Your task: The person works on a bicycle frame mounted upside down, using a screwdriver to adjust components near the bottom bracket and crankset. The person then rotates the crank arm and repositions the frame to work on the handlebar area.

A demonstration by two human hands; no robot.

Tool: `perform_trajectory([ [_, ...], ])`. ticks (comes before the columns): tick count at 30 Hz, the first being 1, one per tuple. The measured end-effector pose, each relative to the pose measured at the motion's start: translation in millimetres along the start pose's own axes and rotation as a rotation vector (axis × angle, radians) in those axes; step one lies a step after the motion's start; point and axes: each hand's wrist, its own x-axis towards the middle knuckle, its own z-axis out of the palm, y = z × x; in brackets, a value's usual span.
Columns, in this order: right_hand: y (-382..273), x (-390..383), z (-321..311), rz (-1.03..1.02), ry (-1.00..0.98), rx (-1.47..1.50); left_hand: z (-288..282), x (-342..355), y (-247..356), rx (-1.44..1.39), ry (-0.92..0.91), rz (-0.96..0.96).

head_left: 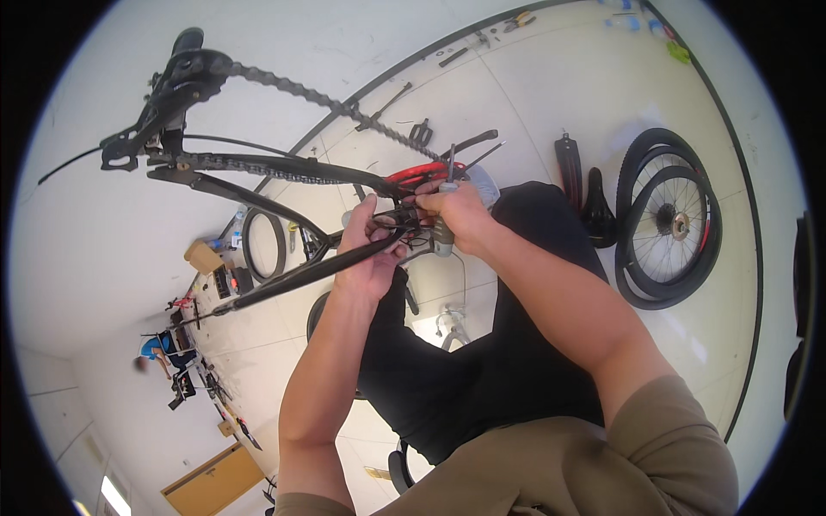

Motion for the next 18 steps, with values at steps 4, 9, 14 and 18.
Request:
perform_trajectory([
  [4,5,5,3,-0.024,-0.006,0.027,-12,7,-1,-0.029,0.091,-0.019],
  [9,0,8,-2,-0.016,0.128,0.334,-11,1,-5,-0.161,0.021,0.1],
  [14,-2,10,0,-0.075,0.338,0.258,-6,-10,-6,-0.164,0.023,0.256],
  [18,0,-2,3,0.027,0.17,0.145,-7,-10,-4,-0.174,-0.042,0.208],
])
